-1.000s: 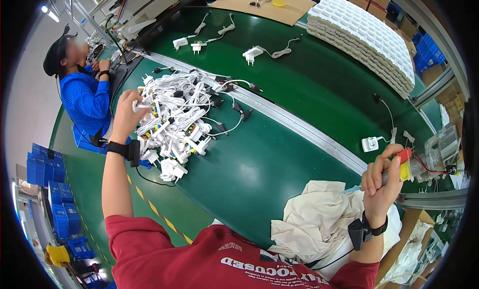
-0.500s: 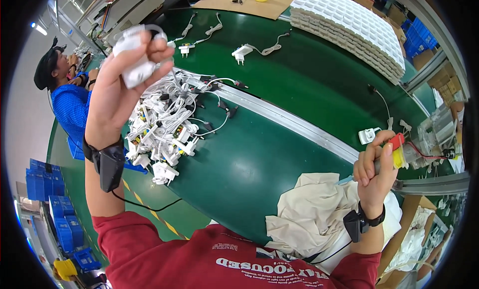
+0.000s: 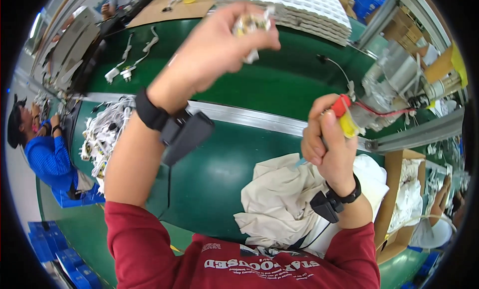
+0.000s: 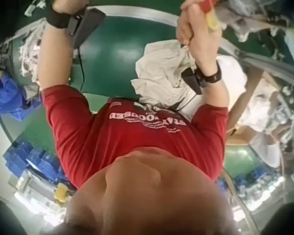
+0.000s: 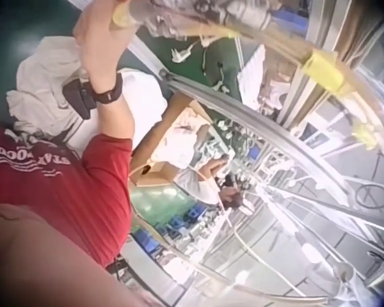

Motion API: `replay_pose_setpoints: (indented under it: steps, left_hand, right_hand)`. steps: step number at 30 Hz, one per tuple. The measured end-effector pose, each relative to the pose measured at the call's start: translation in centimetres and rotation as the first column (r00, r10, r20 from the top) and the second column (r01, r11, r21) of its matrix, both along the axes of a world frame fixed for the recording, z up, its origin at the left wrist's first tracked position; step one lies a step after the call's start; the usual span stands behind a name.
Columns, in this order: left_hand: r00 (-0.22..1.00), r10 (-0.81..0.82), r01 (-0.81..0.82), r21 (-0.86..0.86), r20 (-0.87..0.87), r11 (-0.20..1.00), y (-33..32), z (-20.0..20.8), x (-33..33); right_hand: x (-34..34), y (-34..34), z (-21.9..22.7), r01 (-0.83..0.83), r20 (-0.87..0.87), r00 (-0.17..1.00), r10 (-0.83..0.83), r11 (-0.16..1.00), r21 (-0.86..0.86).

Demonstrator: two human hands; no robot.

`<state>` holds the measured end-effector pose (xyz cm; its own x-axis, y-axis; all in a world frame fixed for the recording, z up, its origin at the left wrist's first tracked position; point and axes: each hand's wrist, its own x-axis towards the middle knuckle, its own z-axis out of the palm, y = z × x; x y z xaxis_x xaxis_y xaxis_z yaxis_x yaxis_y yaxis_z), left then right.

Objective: The person picks up a power adapter, applies glue to its internal components using a glue gun, and places it back onto the conveyor belt. This process is repeated for several adapters, occasionally moving a pile of white cables to clear the workspace.

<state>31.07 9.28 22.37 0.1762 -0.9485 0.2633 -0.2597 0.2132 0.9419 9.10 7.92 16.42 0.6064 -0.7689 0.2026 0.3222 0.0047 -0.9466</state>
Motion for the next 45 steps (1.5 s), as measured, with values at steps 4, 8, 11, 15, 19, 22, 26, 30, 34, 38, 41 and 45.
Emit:
replay_pose_setpoints:
  steps: [4,8,11,15,19,22,26,30,34,38,41,45]
  left_hand:
    - [0.971,-0.024,0.116,0.382,-0.237,0.917,-1.5,-10.0,-3.5]
    - [0.744,0.015,0.334,0.390,-0.669,0.858,1.5,-14.8,-7.7]
    - [0.609,-0.057,0.475,0.307,-0.791,0.825,4.0,-15.3,-9.7]
    - [0.559,-0.193,0.620,0.252,-0.806,0.743,5.6,-16.1,-11.0]
    - [0.471,-0.229,0.643,0.154,-0.852,0.751,5.9,-17.0,-11.5]
    - [0.416,-0.226,0.643,0.110,-0.881,0.758,6.1,-17.0,-11.3]
    - [0.422,-0.256,0.642,0.088,-0.870,0.762,6.2,-17.0,-11.1]
    - [0.408,-0.262,0.653,0.079,-0.875,0.754,6.2,-17.1,-11.1]
    - [0.398,-0.275,0.659,0.065,-0.875,0.749,6.0,-17.0,-11.0]
    - [0.406,-0.249,0.657,0.091,-0.879,0.748,5.9,-16.9,-11.0]
    - [0.398,-0.110,0.612,0.174,-0.911,0.771,5.6,-17.2,-11.0]
    - [0.368,-0.068,0.539,0.153,-0.927,0.828,5.2,-16.8,-10.1]
  right_hand:
    - [-0.2,-0.5,0.3,-0.002,-0.006,1.000,0.002,1.000,0.009]
    - [-0.5,-1.7,0.8,0.070,-0.032,0.997,-0.070,0.998,-0.007]
    - [-0.6,-2.3,0.8,0.135,-0.059,0.989,-0.137,0.990,-0.045]
    - [-0.1,-2.7,1.0,0.184,-0.028,0.982,-0.185,0.983,-0.025]
    - [0.1,-2.9,0.4,0.159,-0.036,0.986,-0.160,0.987,-0.026]
    - [0.3,-2.6,0.0,0.122,-0.008,0.992,-0.123,0.992,-0.034]
    - [0.5,-2.5,-0.3,0.125,0.001,0.992,-0.125,0.992,-0.029]
    - [0.5,-2.7,-0.5,0.131,-0.014,0.991,-0.132,0.990,-0.042]
    - [0.3,-2.9,-0.6,0.114,-0.022,0.993,-0.116,0.990,-0.077]
    - [0.5,-2.8,0.2,0.128,-0.040,0.991,-0.131,0.990,-0.066]
    - [0.4,-2.4,0.4,0.119,-0.040,0.992,-0.121,0.992,-0.051]
    - [0.0,-2.1,-0.4,0.042,-0.040,0.998,-0.046,0.994,-0.105]
